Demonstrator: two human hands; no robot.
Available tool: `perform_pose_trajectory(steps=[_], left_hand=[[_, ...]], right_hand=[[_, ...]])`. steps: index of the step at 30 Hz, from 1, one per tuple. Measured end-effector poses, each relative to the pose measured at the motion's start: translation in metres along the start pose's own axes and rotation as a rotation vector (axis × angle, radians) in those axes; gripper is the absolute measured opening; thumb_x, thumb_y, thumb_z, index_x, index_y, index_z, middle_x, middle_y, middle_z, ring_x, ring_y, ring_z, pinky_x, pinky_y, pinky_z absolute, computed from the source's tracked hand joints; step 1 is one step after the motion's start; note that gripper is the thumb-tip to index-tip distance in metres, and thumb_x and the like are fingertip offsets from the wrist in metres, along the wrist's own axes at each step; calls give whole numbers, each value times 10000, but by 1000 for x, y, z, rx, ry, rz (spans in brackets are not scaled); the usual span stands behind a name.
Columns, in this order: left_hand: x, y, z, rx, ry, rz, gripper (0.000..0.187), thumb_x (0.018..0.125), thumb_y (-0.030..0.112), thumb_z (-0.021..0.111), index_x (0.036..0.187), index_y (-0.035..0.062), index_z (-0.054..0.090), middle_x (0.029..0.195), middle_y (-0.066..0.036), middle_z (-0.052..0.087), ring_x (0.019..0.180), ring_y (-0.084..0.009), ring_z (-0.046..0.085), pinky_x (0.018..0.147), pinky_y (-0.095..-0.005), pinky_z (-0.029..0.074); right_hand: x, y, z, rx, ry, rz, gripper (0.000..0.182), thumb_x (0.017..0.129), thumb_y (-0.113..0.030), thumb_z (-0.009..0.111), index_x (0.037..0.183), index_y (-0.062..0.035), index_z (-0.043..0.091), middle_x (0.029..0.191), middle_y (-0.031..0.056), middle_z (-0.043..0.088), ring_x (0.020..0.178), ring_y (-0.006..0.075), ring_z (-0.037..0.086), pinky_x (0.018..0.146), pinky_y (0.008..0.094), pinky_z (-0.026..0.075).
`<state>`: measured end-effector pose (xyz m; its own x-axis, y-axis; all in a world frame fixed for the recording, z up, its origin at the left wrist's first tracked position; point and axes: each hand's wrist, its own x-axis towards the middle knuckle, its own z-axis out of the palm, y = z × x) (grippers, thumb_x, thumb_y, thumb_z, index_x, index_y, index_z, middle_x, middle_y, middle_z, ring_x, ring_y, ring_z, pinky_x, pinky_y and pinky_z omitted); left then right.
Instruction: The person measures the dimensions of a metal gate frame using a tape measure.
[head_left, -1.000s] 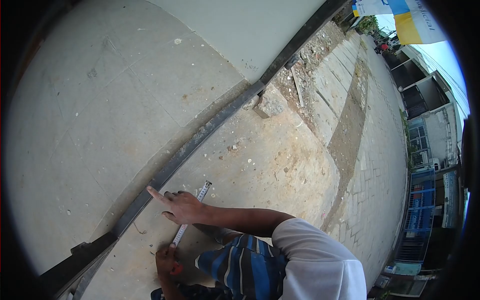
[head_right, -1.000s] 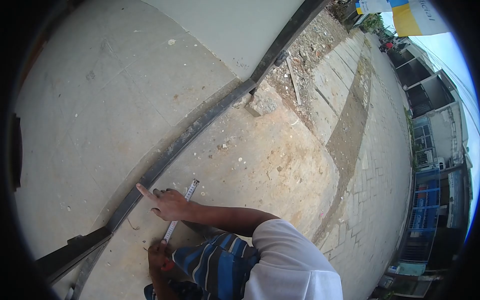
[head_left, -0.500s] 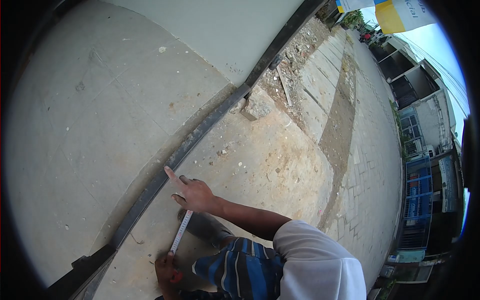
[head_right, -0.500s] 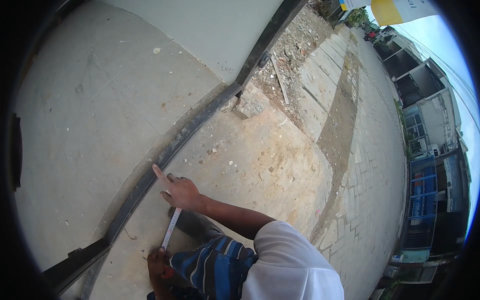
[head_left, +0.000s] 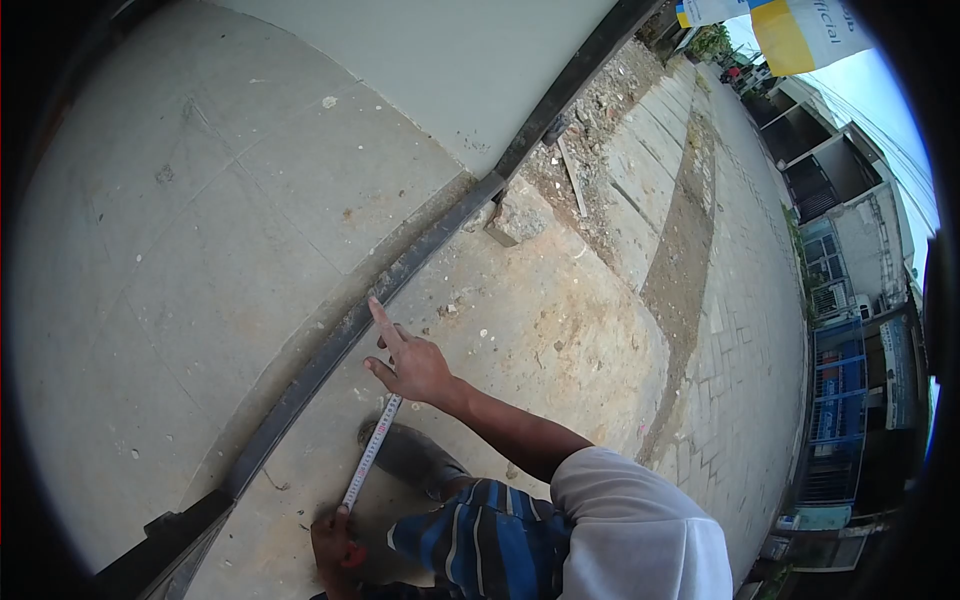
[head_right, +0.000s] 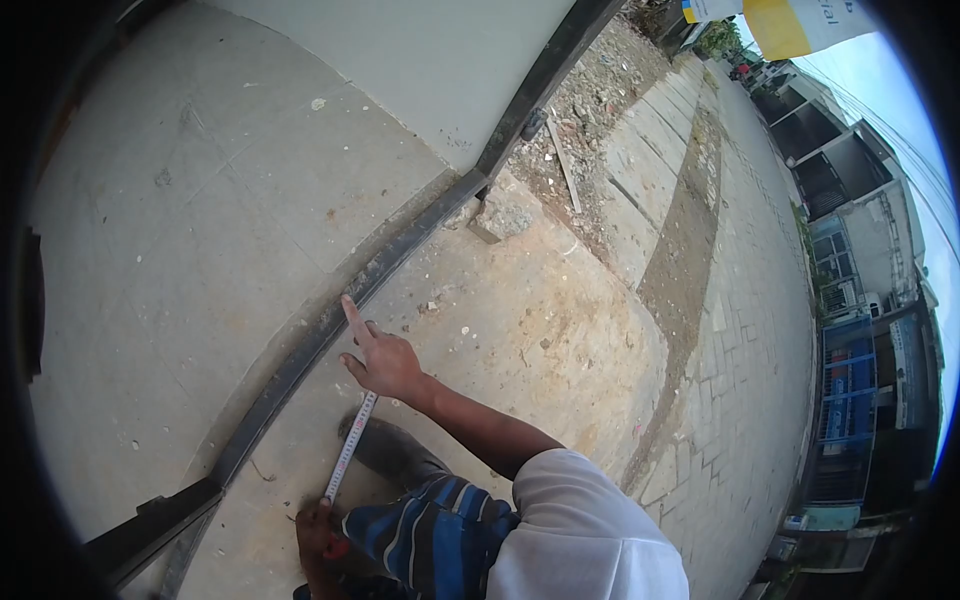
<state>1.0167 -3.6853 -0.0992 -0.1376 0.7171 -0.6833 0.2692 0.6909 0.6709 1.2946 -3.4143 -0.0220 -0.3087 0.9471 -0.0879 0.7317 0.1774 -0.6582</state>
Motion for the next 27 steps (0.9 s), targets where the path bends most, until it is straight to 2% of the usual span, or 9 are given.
perform_pose_trajectory(steps=[7, 9, 11, 13, 17, 19, 21, 25, 27], left_hand=[[0, 1, 0, -2, -1, 12, 473, 1006, 388, 624, 828, -42, 708, 597, -89, 641, 473, -147, 607, 443, -314, 482], [-1, 6, -1, 8, -5, 5, 476, 1005, 388, 624, 824, -44, 707, 600, -90, 642, 477, -146, 608, 442, -315, 482], [-2, 11, -1, 17, -8, -2, 478, 1005, 389, 624, 821, -45, 707, 603, -91, 643, 482, -146, 610, 442, -316, 483], [-4, 14, 0, 20, 13, -17, 491, 1010, 372, 605, 740, -32, 678, 560, -51, 582, 501, -128, 564, 481, -331, 437], [-2, 9, -2, 32, 1, -56, 491, 1004, 383, 612, 745, -28, 681, 562, -47, 587, 496, -128, 576, 470, -323, 445], [1, 1, -1, -2, -4, -46, 470, 999, 383, 639, 804, -39, 705, 575, -77, 629, 470, -144, 603, 451, -313, 475], [2, -4, 0, -12, -2, -31, 467, 998, 380, 642, 801, -39, 703, 574, -77, 628, 469, -144, 603, 450, -315, 477], [1, -1, -1, -10, -1, -9, 464, 997, 378, 644, 796, -37, 698, 574, -77, 627, 468, -145, 605, 444, -316, 481], [0, 2, -1, -6, 0, -25, 465, 998, 377, 642, 795, -37, 699, 575, -79, 628, 472, -146, 607, 448, -317, 482]], right_hand=[[1, 0, -2, 23, -18, 22, 996, 931, -299, 679, 1635, -146, -7, 1069, 186, 676, 890, 386, 693, 784, 470, 562], [2, 0, -3, 21, -22, 14, 1005, 938, -304, 696, 1640, -151, -7, 1093, 186, 669, 858, 339, 701, 771, 441, 568], [4, 3, -2, 18, -14, 6, 1007, 939, -306, 695, 1640, -151, -10, 1089, 185, 669, 858, 333, 702, 771, 439, 568], [6, 2, -4, 14, -7, -3, 1008, 939, -308, 694, 1640, -152, -13, 1086, 183, 670, 857, 327, 704, 770, 437, 568], [10, 6, -8, 13, -2, 59, 1020, 937, -314, 692, 1637, -153, -32, 1090, 184, 673, 865, 349, 703, 778, 441, 570], [12, 15, -2, 14, 3, 80, 1029, 936, -321, 692, 1636, -151, -42, 1094, 185, 677, 872, 362, 704, 780, 444, 571], [15, 21, 1, -182, -57, 113, 1048, 931, -337, 694, 1632, -147, -61, 1090, 194, 690, 873, 390, 706, 772, 455, 573], [11, 21, -2, -99, -53, 114, 1060, 928, -346, 693, 1625, -106, -68, 1066, 201, 699, 879, 405, 706, 771, 464, 572], [14, 23, -5, -30, 121, 168, 1062, 925, -342, 698, 1617, -60, -57, 1042, 204, 701, 880, 409, 706, 766, 467, 571]])
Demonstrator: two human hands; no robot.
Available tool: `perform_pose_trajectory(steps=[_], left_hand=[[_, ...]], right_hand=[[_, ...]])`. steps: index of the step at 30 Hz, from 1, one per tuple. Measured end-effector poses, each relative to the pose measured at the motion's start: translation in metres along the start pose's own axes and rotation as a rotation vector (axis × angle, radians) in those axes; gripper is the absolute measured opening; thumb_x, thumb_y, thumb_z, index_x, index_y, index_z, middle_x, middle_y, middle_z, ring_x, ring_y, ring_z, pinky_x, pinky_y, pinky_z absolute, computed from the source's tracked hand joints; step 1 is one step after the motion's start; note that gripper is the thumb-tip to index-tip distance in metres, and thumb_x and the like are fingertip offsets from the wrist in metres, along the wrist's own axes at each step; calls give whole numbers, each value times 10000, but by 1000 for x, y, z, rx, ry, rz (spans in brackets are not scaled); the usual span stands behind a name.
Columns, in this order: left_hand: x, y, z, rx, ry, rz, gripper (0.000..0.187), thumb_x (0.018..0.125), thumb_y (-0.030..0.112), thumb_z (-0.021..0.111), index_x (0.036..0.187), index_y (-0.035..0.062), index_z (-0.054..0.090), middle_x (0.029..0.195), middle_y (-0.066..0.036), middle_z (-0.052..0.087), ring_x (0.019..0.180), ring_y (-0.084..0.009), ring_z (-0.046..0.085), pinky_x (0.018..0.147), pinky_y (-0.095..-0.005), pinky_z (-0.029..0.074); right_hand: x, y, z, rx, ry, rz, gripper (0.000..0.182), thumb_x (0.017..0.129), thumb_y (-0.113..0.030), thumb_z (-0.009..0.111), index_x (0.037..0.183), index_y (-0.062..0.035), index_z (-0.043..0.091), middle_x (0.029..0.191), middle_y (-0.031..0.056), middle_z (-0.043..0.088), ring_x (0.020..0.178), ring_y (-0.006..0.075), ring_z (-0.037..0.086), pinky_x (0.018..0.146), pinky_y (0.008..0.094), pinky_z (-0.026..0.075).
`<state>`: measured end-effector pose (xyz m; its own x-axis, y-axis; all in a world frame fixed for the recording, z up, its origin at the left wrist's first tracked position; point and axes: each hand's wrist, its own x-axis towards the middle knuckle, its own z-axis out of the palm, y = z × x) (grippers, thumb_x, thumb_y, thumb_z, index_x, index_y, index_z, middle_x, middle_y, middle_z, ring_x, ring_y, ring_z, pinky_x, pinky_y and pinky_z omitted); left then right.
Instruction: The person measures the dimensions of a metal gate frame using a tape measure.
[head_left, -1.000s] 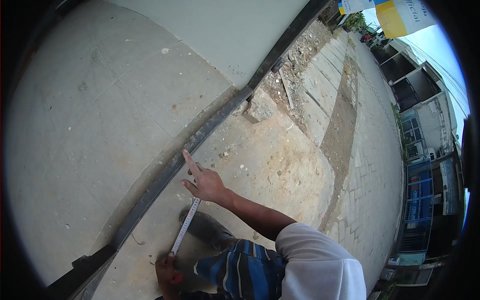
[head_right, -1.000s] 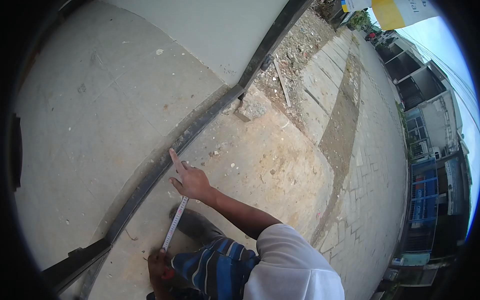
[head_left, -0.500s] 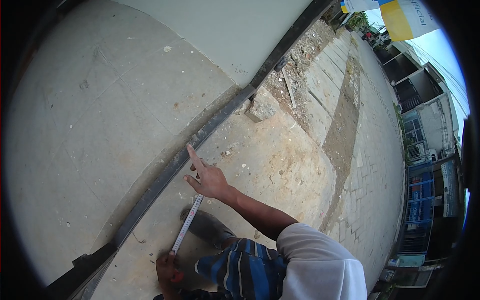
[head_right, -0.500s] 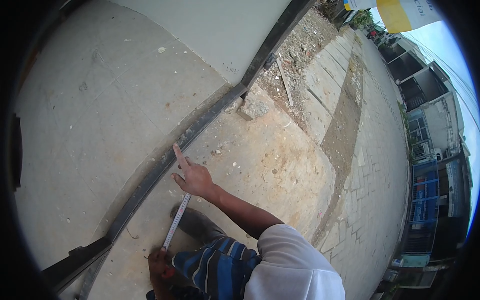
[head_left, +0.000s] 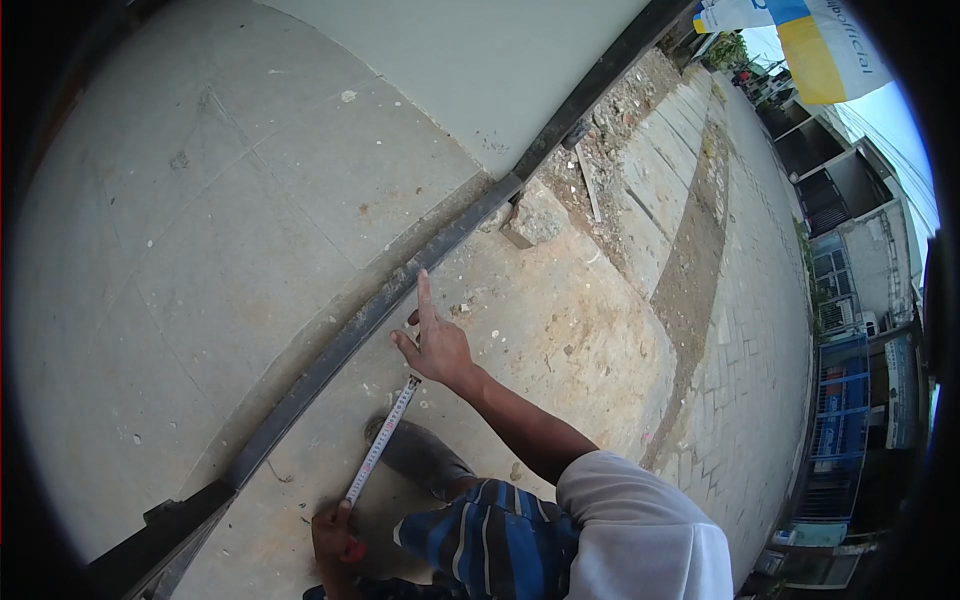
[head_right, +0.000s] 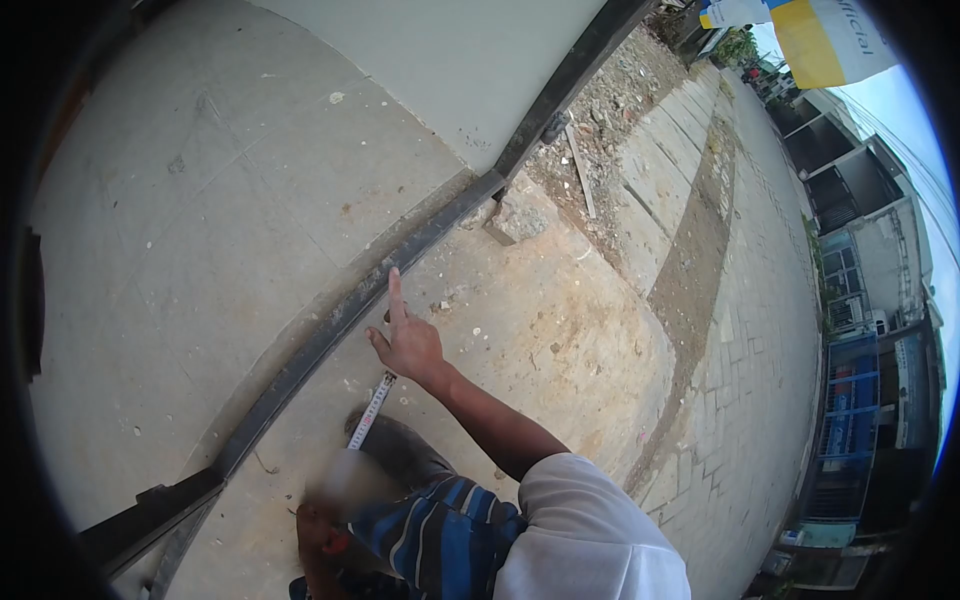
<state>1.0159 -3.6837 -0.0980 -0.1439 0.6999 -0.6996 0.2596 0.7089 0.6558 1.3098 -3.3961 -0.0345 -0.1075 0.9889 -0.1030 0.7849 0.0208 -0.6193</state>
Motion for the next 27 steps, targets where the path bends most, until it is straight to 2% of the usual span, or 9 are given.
perform_pose_trajectory(steps=[4, 7, 10, 12, 13, 15, 16, 18, 27], left_hand=[[-1, 2, 1, 0, -5, -10, 513, 1007, 413, 605, 757, -25, 695, 553, -66, 613, 479, -143, 599, 467, -318, 466], [1, -2, -1, 49, -4, -28, 466, 1004, 376, 626, 800, -35, 707, 585, -76, 638, 503, -142, 618, 490, -316, 488], [-1, 1, -1, 26, -7, -18, 463, 1004, 376, 624, 813, -36, 712, 591, -71, 642, 505, -136, 612, 499, -314, 486], [-3, -1, -1, -10, -9, -19, 462, 1004, 375, 625, 811, -35, 712, 590, -71, 639, 499, -135, 606, 494, -314, 482], [-3, 0, 0, -45, -18, -20, 461, 1005, 374, 626, 810, -35, 711, 588, -71, 636, 494, -135, 599, 489, -315, 479], [-5, 6, -1, -62, -42, -33, 462, 1005, 376, 626, 806, -32, 710, 586, -71, 631, 490, -130, 594, 485, -312, 474], [-10, 9, -3, -82, -65, -53, 464, 1006, 378, 626, 802, -30, 709, 583, -70, 625, 487, -126, 589, 480, -310, 469], [-11, 9, 1, -126, -67, -49, 461, 1005, 378, 629, 799, -28, 707, 583, -69, 623, 486, -123, 586, 477, -305, 468], [-13, 7, 3, -159, -63, -24, 443, 1006, 369, 639, 802, -20, 699, 602, -51, 625, 496, -113, 587, 474, -287, 467]], right_hand=[[8, 4, -4, -105, -26, -19, 1049, 933, -337, 688, 1611, -32, -52, 1066, 204, 694, 865, 402, 707, 754, 463, 570], [-10, -10, -6, 45, -33, -147, 1016, 945, -355, 671, 1619, -50, -25, 1099, 200, 681, 856, 397, 701, 753, 463, 568], [-30, -9, 6, 53, -141, -219, 959, 932, -335, 667, 1617, -47, 61, 1123, 218, 673, 866, 414, 691, 779, 481, 564], [-37, 10, 26, -202, 97, -423, 809, 940, -342, 660, 1574, -38, 260, 1122, 217, 667, 841, 395, 690, 765, 473, 564], [-41, 13, 28, -199, 100, -431, 809, 940, -342, 660, 1574, -38, 260, 1122, 217, 667, 841, 395, 690, 765, 473, 564], [-50, 20, 29, -133, 76, -401, 642, 956, -360, 654, 1466, -31, 446, 1087, 219, 679, 838, 369, 701, 749, 456, 564], [-53, 18, 28, -118, 59, -418, 642, 956, -360, 654, 1466, -31, 446, 1087, 219, 679, 838, 369, 701, 749, 456, 564], [-57, 17, 23, 162, -144, -150, 548, 971, -391, 642, 1363, -21, 547, 1025, 224, 691, 840, 352, 713, 736, 446, 561], [-39, 19, 12, 224, -125, -195, 546, 970, -367, 667, 1349, 3, 537, 963, 192, 704, 811, 313, 720, 736, 414, 564]])
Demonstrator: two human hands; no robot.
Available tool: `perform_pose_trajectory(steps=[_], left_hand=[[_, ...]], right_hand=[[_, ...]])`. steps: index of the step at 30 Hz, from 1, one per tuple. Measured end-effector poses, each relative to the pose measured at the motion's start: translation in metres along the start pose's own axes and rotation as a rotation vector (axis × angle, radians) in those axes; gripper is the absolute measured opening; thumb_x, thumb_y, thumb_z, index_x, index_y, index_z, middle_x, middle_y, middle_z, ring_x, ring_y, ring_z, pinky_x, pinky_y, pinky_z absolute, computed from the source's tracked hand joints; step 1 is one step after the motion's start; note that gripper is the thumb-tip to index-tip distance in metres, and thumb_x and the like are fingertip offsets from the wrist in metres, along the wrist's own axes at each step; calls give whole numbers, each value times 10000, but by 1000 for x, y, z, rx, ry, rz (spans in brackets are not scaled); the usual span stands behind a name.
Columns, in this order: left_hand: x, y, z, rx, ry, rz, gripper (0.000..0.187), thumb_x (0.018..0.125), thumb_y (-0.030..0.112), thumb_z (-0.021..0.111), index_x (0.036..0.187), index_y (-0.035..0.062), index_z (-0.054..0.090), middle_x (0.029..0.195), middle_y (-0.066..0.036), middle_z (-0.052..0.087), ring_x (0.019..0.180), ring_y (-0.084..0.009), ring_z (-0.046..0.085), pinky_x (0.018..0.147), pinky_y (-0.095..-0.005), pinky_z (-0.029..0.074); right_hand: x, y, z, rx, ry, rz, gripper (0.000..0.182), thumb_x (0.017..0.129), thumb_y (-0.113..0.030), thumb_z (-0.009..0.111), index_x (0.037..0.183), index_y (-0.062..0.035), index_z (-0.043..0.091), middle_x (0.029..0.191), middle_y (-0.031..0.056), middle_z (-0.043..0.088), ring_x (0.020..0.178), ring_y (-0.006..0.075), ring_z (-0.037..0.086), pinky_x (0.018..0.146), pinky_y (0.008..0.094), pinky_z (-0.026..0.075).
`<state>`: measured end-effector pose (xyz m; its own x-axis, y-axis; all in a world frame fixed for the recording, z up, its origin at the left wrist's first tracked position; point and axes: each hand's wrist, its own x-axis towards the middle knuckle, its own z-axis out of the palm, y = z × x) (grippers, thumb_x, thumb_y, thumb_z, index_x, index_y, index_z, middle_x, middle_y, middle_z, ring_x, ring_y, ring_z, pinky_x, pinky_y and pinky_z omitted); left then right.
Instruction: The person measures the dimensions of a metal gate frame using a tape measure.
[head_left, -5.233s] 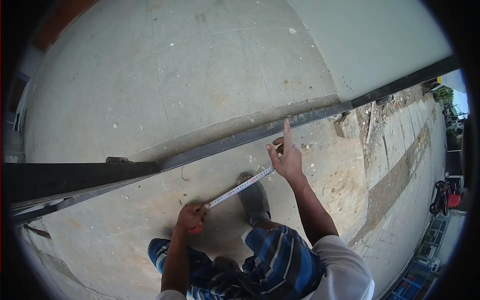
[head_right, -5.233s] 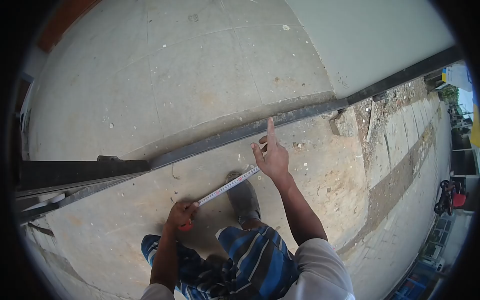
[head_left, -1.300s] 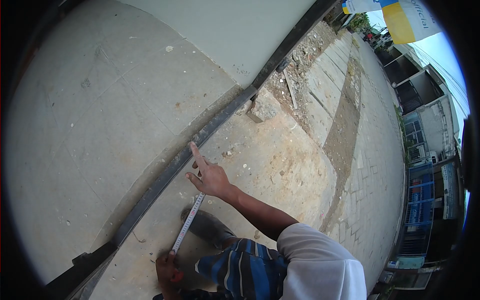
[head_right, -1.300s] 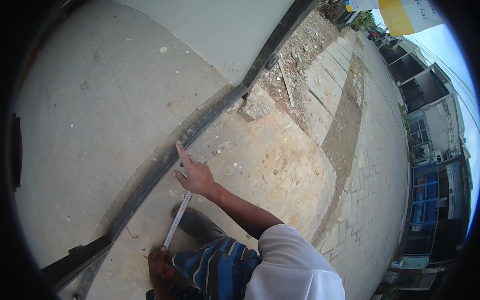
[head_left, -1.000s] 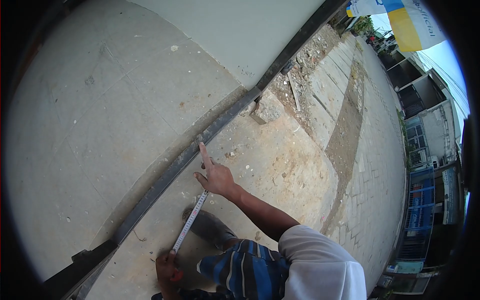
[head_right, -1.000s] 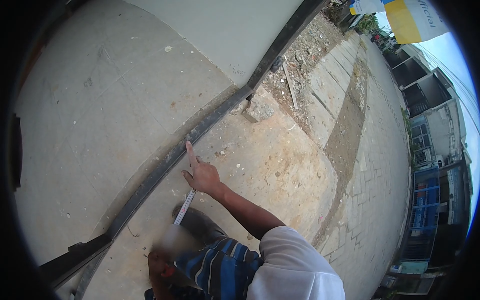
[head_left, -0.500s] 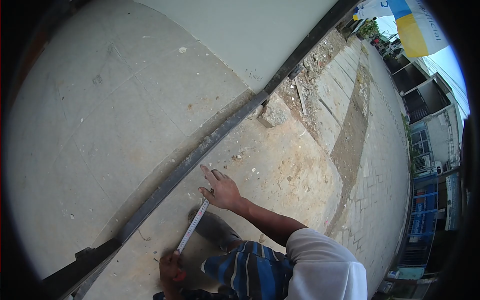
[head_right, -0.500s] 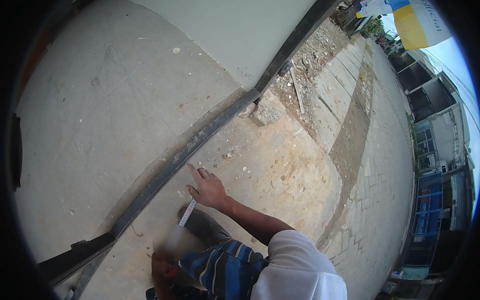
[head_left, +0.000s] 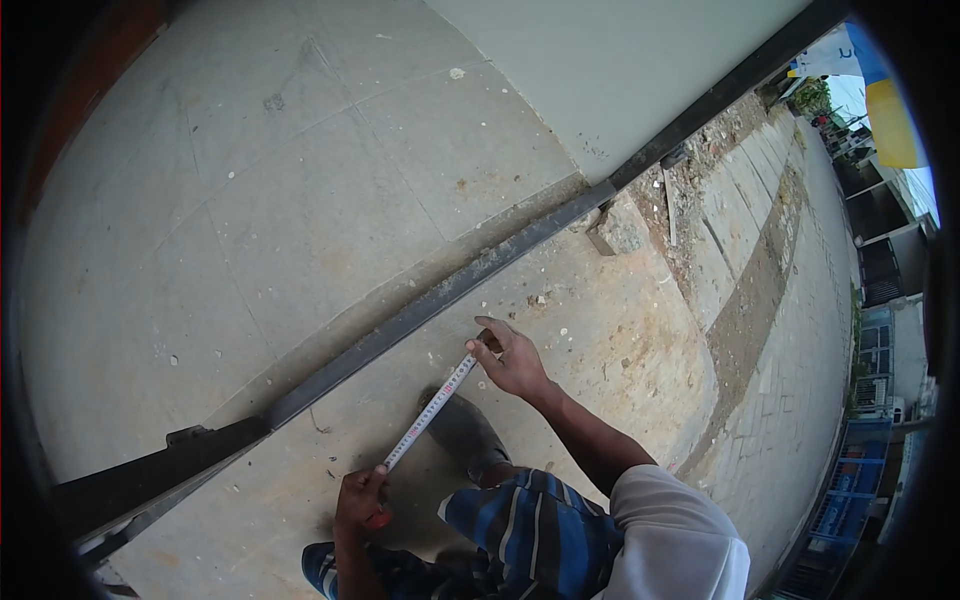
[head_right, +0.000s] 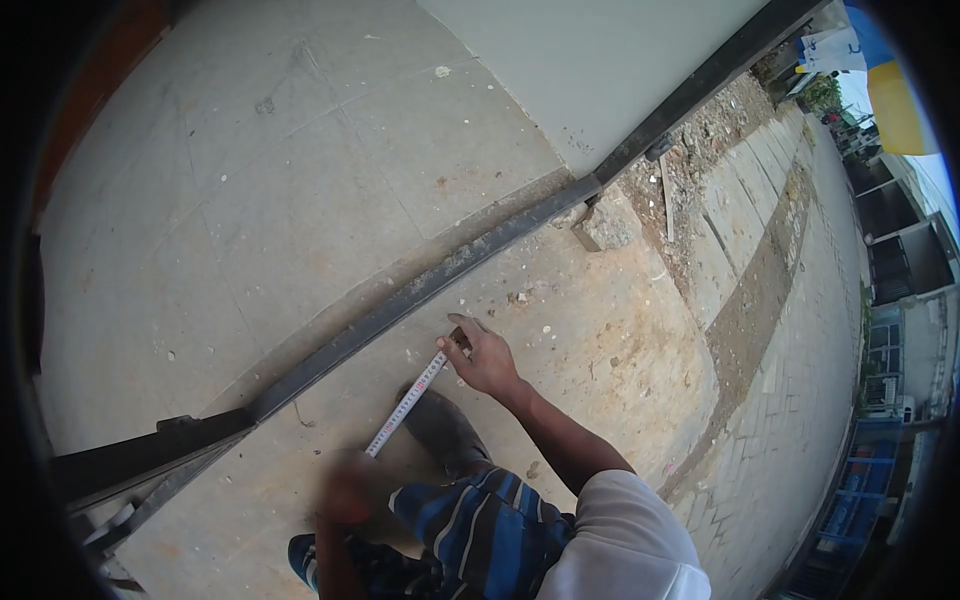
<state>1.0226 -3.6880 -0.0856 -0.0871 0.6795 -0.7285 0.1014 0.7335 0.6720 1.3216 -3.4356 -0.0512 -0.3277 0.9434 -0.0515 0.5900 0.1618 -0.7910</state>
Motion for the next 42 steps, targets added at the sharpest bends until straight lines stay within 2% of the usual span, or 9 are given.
perform_pose_trajectory(steps=[6, 9, 11, 15, 21, 24, 28, 34, 42], left_hand=[[-11, 2, -3, -53, 54, -5, 436, 1011, 361, 634, 812, -22, 700, 615, -46, 634, 506, -100, 589, 492, -281, 475], [-22, 7, -4, -86, 98, 29, 440, 1024, 378, 611, 825, -5, 694, 612, -40, 620, 504, -99, 592, 488, -276, 480], [-28, 6, -6, -91, 147, 143, 418, 1028, 360, 608, 842, -3, 697, 608, -38, 617, 502, -93, 588, 498, -272, 478], [-42, 2, -9, -115, 288, 372, 369, 1049, 313, 569, 867, 8, 667, 667, -66, 618, 566, -146, 622, 548, -308, 494], [-55, 3, -12, 39, 905, 793, 320, 1055, 201, 493, 865, -8, 643, 752, -122, 631, 667, -269, 646, 615, -340, 513], [-64, 3, -14, -55, 1077, 862, 345, 1064, 209, 462, 881, -21, 643, 746, -122, 633, 657, -245, 645, 624, -333, 515], [-82, 3, -20, -264, 1089, 871, 431, 1090, 280, 420, 894, -29, 648, 755, -117, 646, 669, -205, 647, 628, -323, 520], [-79, -5, -48, -1155, 1266, 615, 545, 1104, 443, 394, 909, -6, 632, 689, -60, 632, 606, -124, 608, 611, -271, 516], [-53, -28, -51, -1464, 1194, 281, 588, 1070, 542, 415, 923, 15, 631, 668, -48, 603, 573, -158, 611, 582, -295, 525]], right_hand=[[22, -10, -24, 88, 249, -45, 878, 972, -250, 692, 1594, 9, 130, 966, 142, 687, 784, 235, 691, 738, 350, 561], [33, -17, -34, 47, 340, -3, 903, 995, -237, 670, 1609, -9, 48, 1016, 150, 669, 737, 194, 637, 686, 340, 524], [37, -7, -35, 67, 366, 41, 894, 1005, -238, 655, 1621, -25, 42, 1038, 126, 657, 706, 143, 566, 670, 308, 486], [35, 9, -28, -41, 293, -27, 838, 1024, -327, 609, 1629, -48, 102, 1056, 146, 650, 814, 212, 611, 701, 358, 503], [33, 12, -9, -124, 174, 4, 875, 1003, -487, 607, 1625, -64, 160, 1065, 158, 643, 824, 257, 651, 699, 390, 565], [41, 19, -2, -145, 144, -40, 872, 996, -504, 608, 1622, -72, 181, 1089, 177, 639, 863, 280, 665, 715, 400, 584], [47, 20, 5, -132, 131, -69, 869, 989, -515, 614, 1620, -84, 201, 1100, 189, 634, 885, 297, 669, 714, 408, 592], [42, 12, 8, -154, 80, -90, 886, 972, -545, 622, 1615, -85, 221, 1108, 200, 631, 870, 303, 670, 706, 420, 584], [32, 26, 19, -173, 102, -91, 901, 969, -549, 622, 1628, -117, 185, 1051, 192, 666, 807, 297, 688, 692, 430, 573]])
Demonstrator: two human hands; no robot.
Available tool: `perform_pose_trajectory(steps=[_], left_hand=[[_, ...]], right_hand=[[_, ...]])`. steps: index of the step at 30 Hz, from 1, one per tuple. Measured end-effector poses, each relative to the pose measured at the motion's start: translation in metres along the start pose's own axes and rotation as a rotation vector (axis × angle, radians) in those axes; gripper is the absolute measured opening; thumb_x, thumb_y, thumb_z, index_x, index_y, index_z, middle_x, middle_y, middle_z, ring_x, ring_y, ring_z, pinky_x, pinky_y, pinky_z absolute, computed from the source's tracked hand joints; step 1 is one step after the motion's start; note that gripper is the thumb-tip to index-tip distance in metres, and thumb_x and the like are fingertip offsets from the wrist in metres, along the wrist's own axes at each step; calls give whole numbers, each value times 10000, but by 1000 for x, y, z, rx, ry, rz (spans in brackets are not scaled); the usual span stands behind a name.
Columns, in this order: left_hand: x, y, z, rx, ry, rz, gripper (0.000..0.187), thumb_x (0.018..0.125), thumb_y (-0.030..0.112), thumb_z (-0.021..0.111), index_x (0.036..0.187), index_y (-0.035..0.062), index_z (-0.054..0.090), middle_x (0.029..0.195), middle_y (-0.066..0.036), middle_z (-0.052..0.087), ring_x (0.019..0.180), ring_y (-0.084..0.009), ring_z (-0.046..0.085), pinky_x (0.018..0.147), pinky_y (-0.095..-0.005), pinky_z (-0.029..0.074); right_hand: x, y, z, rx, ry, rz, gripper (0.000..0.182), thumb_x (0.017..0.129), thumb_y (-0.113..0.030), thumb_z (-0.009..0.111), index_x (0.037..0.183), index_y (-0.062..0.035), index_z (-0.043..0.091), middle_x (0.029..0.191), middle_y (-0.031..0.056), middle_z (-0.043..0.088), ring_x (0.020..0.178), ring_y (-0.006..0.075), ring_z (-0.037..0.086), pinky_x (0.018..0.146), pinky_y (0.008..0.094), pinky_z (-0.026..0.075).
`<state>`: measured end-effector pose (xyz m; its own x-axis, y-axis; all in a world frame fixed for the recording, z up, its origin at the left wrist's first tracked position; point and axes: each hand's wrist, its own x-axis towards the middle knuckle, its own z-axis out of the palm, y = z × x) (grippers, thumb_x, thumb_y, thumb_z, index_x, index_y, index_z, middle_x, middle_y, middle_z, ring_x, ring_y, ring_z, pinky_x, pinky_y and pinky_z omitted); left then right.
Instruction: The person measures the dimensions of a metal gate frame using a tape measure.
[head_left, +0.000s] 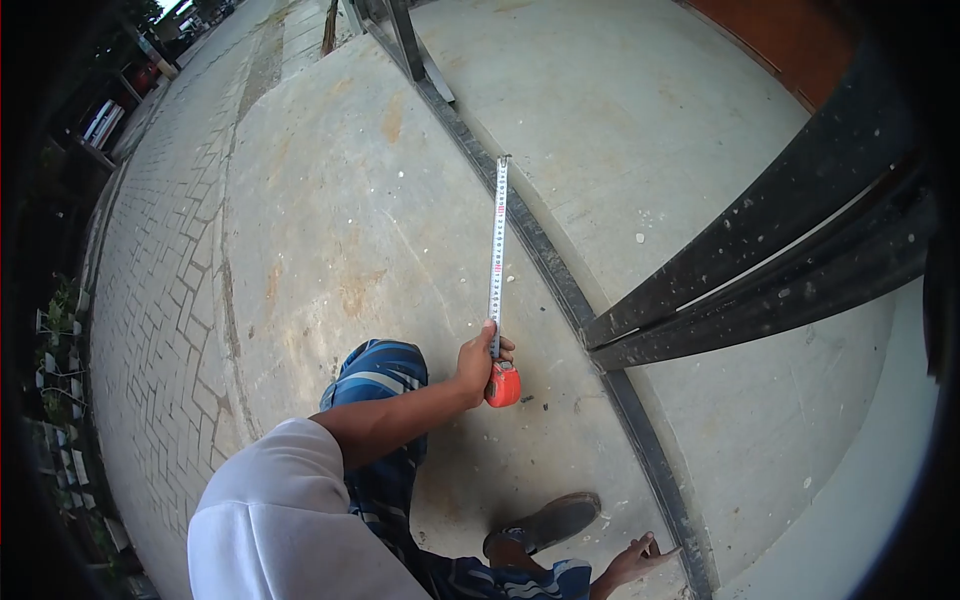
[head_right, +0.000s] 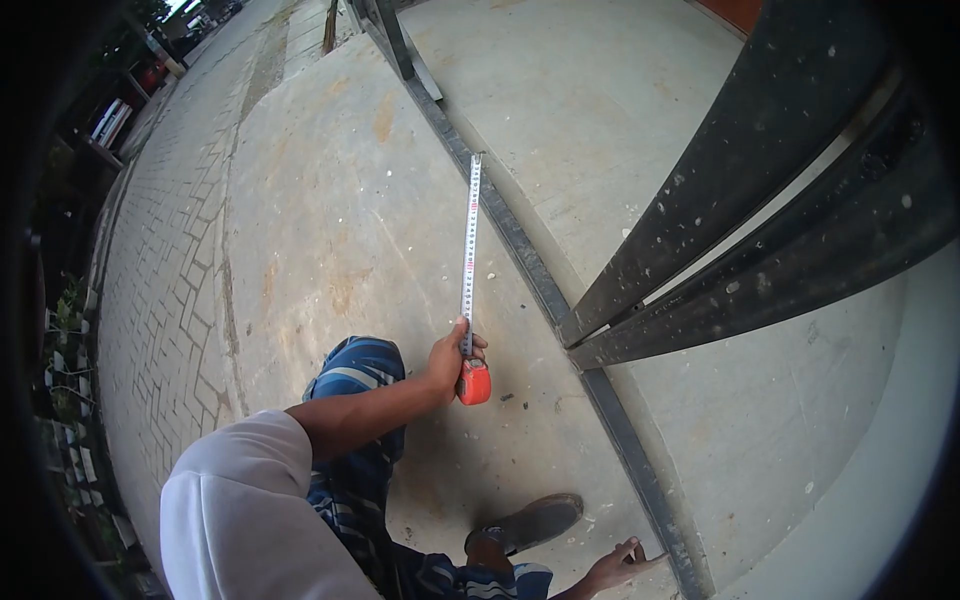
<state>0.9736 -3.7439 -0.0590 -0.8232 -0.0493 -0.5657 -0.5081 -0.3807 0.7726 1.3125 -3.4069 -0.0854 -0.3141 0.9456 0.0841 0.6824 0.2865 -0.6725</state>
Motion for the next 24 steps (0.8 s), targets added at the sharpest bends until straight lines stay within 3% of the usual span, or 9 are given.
perform_pose_trajectory(steps=[3, 6, 7, 12, 16, 17, 19, 22, 24], left_hand=[[2, -15, 1, -96, 45, -267, 572, 1069, 544, 414, 908, 37, 625, 686, -31, 575, 579, -157, 570, 580, -304, 507], [5, -7, 4, -155, 44, -177, 565, 1069, 540, 416, 913, 36, 617, 693, -34, 576, 582, -156, 575, 581, -309, 516], [7, 7, 6, -162, 44, -166, 565, 1069, 540, 416, 913, 36, 617, 693, -34, 576, 582, -156, 575, 581, -309, 516], [41, 104, -2, -508, 146, 111, 543, 1074, 514, 434, 954, 11, 601, 699, -39, 558, 580, -145, 556, 545, -313, 500], [40, 143, -15, -413, 180, 170, 523, 1074, 500, 445, 927, 23, 602, 703, -35, 558, 577, -134, 546, 540, -300, 495], [35, 146, -18, -409, 178, 139, 531, 1068, 525, 435, 916, 44, 601, 678, -28, 560, 559, -167, 563, 560, -330, 527], [15, 146, -16, -441, 176, 85, 533, 1068, 526, 434, 915, 44, 602, 678, -28, 562, 561, -164, 561, 562, -329, 525], [-35, 150, -13, -404, 253, -55, 543, 1071, 526, 425, 909, 40, 606, 685, -29, 566, 566, -152, 557, 569, -316, 519], [-86, 160, -12, -349, 266, -178, 558, 1074, 524, 417, 908, 28, 613, 697, -34, 569, 571, -146, 557, 569, -309, 514]], right_hand=[[-9, -16, 0, 12, 3, 32, 778, 974, -468, 647, 1572, -97, 313, 1055, 203, 676, 805, 313, 700, 682, 454, 581], [-14, -29, -9, 73, 37, -8, 738, 968, -350, 693, 1509, 18, 350, 935, 223, 675, 789, 320, 687, 687, 421, 580], [-8, -19, -15, -12, -59, -9, 974, 948, -321, 717, 1619, -62, 60, 1001, 237, 681, 839, 356, 710, 697, 437, 599], [-1, -11, -31, 25, -52, 13, 929, 946, -252, 717, 1619, -59, 107, 996, 232, 684, 813, 343, 705, 669, 432, 593], [8, -42, -55, 36, -114, -7, 929, 933, -255, 736, 1604, -6, 144, 995, 233, 687, 800, 331, 690, 691, 428, 583], [13, -52, -69, 41, -117, -16, 929, 933, -255, 736, 1604, -6, 144, 995, 233, 687, 800, 331, 690, 691, 428, 583], [24, -60, -106, -439, -198, -364, 931, 909, -279, 768, 1568, 64, 207, 1021, 249, 680, 818, 311, 677, 746, 423, 572], [52, -29, -150, -487, -254, -416, 916, 910, -318, 764, 1526, 124, 250, 993, 226, 687, 840, 301, 671, 771, 404, 559], [38, -56, -188, -574, -305, -401, 845, 938, -299, 732, 1550, 53, 267, 1010, 192, 685, 877, 277, 671, 774, 373, 558]])
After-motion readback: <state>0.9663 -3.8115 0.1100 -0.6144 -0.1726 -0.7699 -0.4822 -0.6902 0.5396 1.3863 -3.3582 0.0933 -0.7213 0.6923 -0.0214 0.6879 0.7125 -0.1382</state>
